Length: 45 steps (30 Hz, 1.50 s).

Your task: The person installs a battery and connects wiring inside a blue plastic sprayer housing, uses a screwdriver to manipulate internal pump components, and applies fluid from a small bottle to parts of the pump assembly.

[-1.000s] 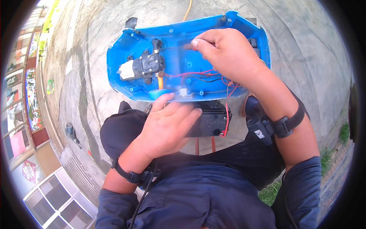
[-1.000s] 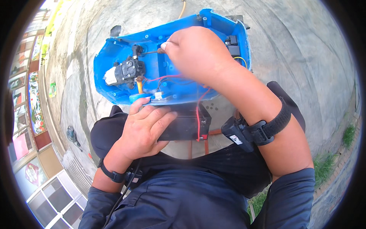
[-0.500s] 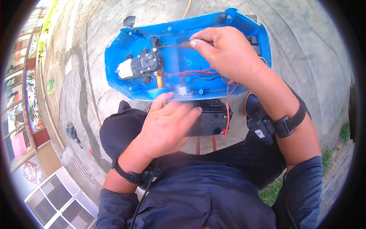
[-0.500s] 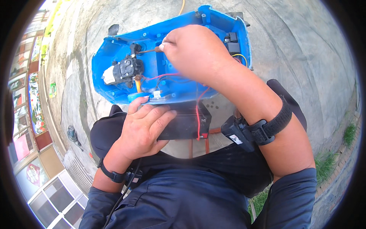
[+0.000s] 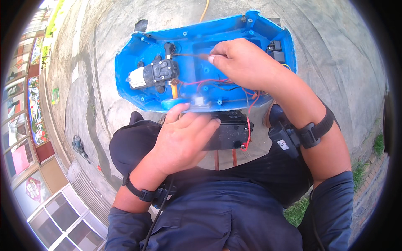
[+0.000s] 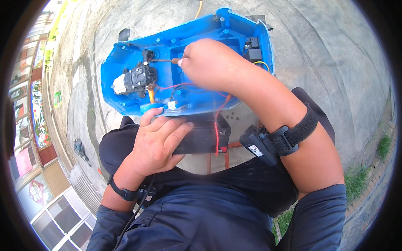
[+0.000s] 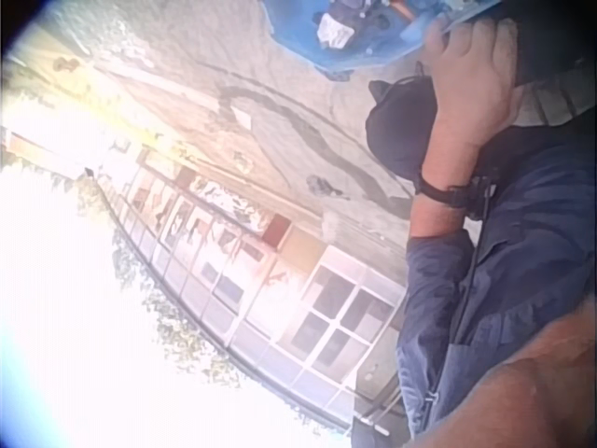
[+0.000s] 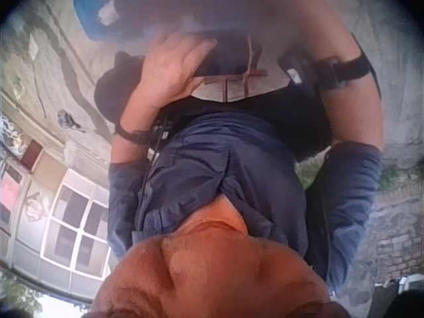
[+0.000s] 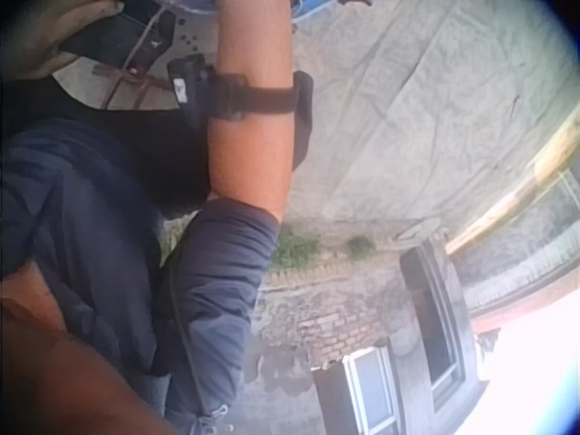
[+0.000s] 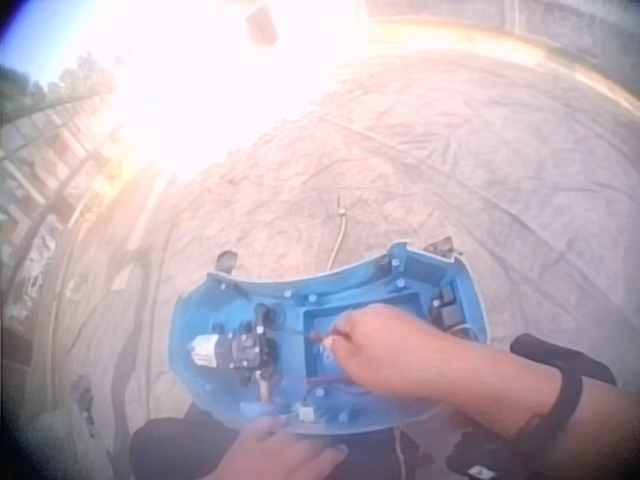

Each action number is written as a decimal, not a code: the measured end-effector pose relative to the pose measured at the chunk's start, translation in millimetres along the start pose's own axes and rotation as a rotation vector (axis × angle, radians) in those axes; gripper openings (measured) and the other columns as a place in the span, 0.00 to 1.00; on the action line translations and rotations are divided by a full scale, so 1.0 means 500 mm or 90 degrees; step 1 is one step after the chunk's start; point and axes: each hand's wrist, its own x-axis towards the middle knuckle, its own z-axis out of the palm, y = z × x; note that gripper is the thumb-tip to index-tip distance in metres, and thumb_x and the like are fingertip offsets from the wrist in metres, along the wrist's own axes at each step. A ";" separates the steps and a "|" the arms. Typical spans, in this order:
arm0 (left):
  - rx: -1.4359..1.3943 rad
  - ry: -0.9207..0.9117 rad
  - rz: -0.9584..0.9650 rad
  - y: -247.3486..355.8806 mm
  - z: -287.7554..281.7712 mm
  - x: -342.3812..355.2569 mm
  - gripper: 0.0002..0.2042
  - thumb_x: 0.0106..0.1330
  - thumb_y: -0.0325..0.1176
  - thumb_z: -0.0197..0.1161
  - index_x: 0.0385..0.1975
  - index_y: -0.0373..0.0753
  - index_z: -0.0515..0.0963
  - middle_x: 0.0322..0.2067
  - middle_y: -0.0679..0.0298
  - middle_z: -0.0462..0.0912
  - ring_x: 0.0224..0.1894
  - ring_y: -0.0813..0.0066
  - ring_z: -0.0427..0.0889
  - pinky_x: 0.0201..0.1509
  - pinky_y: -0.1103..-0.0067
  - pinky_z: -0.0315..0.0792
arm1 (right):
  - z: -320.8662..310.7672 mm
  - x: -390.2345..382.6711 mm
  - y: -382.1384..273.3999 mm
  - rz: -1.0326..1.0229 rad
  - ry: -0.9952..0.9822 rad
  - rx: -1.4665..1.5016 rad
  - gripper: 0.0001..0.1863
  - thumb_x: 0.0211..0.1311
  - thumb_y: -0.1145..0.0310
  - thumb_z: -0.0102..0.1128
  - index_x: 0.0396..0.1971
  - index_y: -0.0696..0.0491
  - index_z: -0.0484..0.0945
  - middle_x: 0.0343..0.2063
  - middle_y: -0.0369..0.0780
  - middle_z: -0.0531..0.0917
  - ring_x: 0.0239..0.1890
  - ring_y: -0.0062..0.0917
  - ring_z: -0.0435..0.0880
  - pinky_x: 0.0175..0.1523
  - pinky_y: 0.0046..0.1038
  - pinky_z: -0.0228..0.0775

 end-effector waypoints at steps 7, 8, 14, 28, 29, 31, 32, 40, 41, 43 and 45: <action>0.000 0.000 -0.006 0.000 -0.002 0.000 0.33 0.42 0.37 0.75 0.55 0.42 0.79 0.51 0.61 0.82 0.53 0.62 0.80 0.69 0.59 0.61 | 0.000 0.007 -0.016 -0.021 -0.043 -0.102 0.16 0.72 0.62 0.54 0.40 0.59 0.86 0.35 0.52 0.87 0.40 0.48 0.87 0.49 0.44 0.78; 0.000 0.000 -0.006 0.000 -0.002 0.000 0.33 0.42 0.37 0.75 0.55 0.42 0.79 0.51 0.61 0.82 0.53 0.62 0.80 0.69 0.59 0.61 | 0.004 0.007 -0.013 -0.021 -0.043 -0.102 0.16 0.72 0.62 0.54 0.40 0.59 0.86 0.35 0.52 0.87 0.40 0.48 0.87 0.49 0.44 0.78; -0.001 -0.009 -0.010 0.002 -0.002 0.000 0.33 0.42 0.37 0.76 0.55 0.42 0.79 0.52 0.61 0.82 0.54 0.63 0.80 0.69 0.59 0.61 | 0.023 0.000 -0.007 -0.061 0.068 -0.160 0.13 0.69 0.64 0.59 0.38 0.58 0.87 0.35 0.52 0.87 0.40 0.48 0.87 0.49 0.44 0.79; -0.010 -0.027 -0.004 0.001 0.000 0.000 0.34 0.42 0.36 0.76 0.56 0.40 0.79 0.53 0.60 0.82 0.55 0.63 0.80 0.69 0.59 0.61 | 0.007 0.020 -0.012 -0.016 -0.133 -0.035 0.19 0.72 0.58 0.60 0.36 0.62 0.79 0.27 0.46 0.84 0.30 0.32 0.84 0.37 0.36 0.75; -0.009 -0.024 -0.003 0.001 0.000 -0.001 0.34 0.42 0.36 0.76 0.56 0.40 0.79 0.53 0.60 0.82 0.55 0.63 0.80 0.69 0.59 0.61 | 0.012 0.021 -0.007 -0.016 -0.133 -0.038 0.19 0.72 0.58 0.60 0.36 0.62 0.79 0.27 0.46 0.84 0.30 0.32 0.84 0.37 0.36 0.75; -0.010 -0.037 -0.008 0.002 -0.002 -0.003 0.33 0.43 0.36 0.76 0.56 0.40 0.80 0.53 0.61 0.82 0.54 0.64 0.80 0.69 0.59 0.61 | 0.018 0.021 -0.004 -0.027 -0.120 -0.029 0.19 0.72 0.57 0.60 0.37 0.61 0.78 0.27 0.46 0.83 0.30 0.31 0.83 0.37 0.36 0.75; -0.010 -0.035 -0.009 0.002 -0.003 -0.004 0.33 0.43 0.36 0.76 0.56 0.40 0.80 0.53 0.61 0.82 0.54 0.64 0.80 0.69 0.59 0.61 | 0.017 0.022 -0.005 -0.028 -0.121 -0.032 0.19 0.72 0.57 0.60 0.37 0.61 0.78 0.27 0.46 0.83 0.30 0.31 0.83 0.37 0.36 0.75; -0.014 -0.035 -0.007 -0.002 0.001 -0.007 0.34 0.43 0.39 0.78 0.56 0.40 0.80 0.53 0.61 0.82 0.53 0.65 0.81 0.68 0.60 0.61 | -0.005 0.039 -0.005 -0.055 -0.195 -0.071 0.18 0.75 0.57 0.58 0.38 0.59 0.78 0.26 0.43 0.81 0.29 0.31 0.81 0.37 0.37 0.73; -0.014 -0.032 -0.008 -0.003 0.002 -0.007 0.34 0.43 0.39 0.78 0.56 0.40 0.80 0.53 0.61 0.82 0.53 0.65 0.81 0.68 0.60 0.61 | -0.005 0.040 -0.004 -0.056 -0.196 -0.074 0.18 0.75 0.57 0.58 0.38 0.59 0.78 0.26 0.43 0.81 0.29 0.31 0.81 0.37 0.37 0.73; -0.004 -0.045 0.001 -0.004 0.004 -0.008 0.34 0.43 0.40 0.79 0.56 0.41 0.80 0.53 0.61 0.82 0.53 0.65 0.81 0.67 0.60 0.62 | -0.005 0.039 -0.008 -0.058 -0.191 -0.086 0.18 0.76 0.57 0.57 0.36 0.60 0.77 0.25 0.41 0.79 0.29 0.28 0.80 0.37 0.36 0.73; -0.002 -0.044 0.000 -0.005 0.004 -0.010 0.34 0.43 0.41 0.79 0.56 0.41 0.80 0.53 0.61 0.82 0.53 0.66 0.81 0.67 0.60 0.62 | -0.006 0.035 -0.018 0.043 -0.239 0.052 0.18 0.76 0.57 0.57 0.37 0.59 0.76 0.25 0.40 0.79 0.28 0.26 0.79 0.34 0.34 0.72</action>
